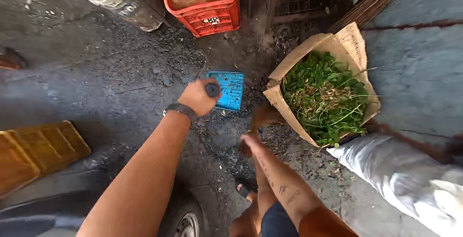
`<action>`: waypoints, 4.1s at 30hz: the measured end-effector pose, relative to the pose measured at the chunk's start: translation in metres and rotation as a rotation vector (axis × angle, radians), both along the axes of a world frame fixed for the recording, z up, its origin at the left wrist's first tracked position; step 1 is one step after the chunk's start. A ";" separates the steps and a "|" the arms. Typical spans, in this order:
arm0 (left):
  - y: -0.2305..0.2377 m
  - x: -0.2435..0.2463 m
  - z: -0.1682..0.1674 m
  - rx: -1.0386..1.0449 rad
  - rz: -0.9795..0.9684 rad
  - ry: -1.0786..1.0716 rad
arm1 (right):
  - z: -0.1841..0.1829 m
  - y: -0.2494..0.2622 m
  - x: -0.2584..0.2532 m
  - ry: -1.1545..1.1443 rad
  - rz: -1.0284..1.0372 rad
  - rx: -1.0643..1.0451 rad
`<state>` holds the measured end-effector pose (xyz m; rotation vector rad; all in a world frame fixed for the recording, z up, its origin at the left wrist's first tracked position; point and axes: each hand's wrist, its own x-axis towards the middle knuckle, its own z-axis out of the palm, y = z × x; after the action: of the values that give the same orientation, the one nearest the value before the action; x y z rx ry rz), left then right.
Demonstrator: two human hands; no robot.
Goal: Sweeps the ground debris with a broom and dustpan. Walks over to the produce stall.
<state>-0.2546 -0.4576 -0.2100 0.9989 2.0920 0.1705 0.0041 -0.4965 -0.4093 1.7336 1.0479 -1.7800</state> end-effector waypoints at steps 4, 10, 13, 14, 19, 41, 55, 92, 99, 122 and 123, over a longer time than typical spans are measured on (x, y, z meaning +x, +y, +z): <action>0.042 -0.022 0.002 -0.036 -0.064 -0.009 | 0.053 -0.023 0.029 0.039 0.036 -0.007; 0.036 -0.029 0.009 -0.010 -0.134 -0.049 | 0.068 0.023 0.084 -0.180 -0.386 0.003; 0.019 -0.028 0.016 0.107 -0.245 -0.002 | 0.033 0.022 -0.006 -0.048 -0.104 -0.041; 0.012 -0.030 0.018 0.118 -0.287 0.007 | 0.034 0.012 -0.033 0.010 0.030 -0.060; 0.003 -0.069 0.008 0.094 -0.433 0.002 | 0.115 -0.031 -0.035 0.211 0.054 -0.164; -0.030 -0.164 0.001 0.183 -0.522 -0.077 | 0.035 -0.057 -0.173 -0.103 -0.155 -0.053; -0.085 -0.143 0.258 0.660 -0.264 -0.438 | 0.430 -0.053 0.096 0.138 -0.476 0.116; 0.072 0.174 0.344 0.277 -1.158 0.166 | 0.345 0.038 0.268 0.352 -1.034 -0.094; 0.058 0.027 0.322 0.713 -0.510 -0.084 | 0.416 0.052 0.226 0.104 -0.834 0.014; -0.043 -0.082 0.215 0.490 0.320 -0.133 | 0.462 0.248 0.078 -0.022 -0.221 0.279; -0.033 -0.083 0.202 0.455 0.315 -0.132 | 0.464 0.255 0.072 -0.016 -0.218 0.259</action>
<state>-0.3376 -0.4904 -0.0079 0.8736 2.1203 0.8803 0.0761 -0.2411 0.0545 2.0841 1.1641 -1.8199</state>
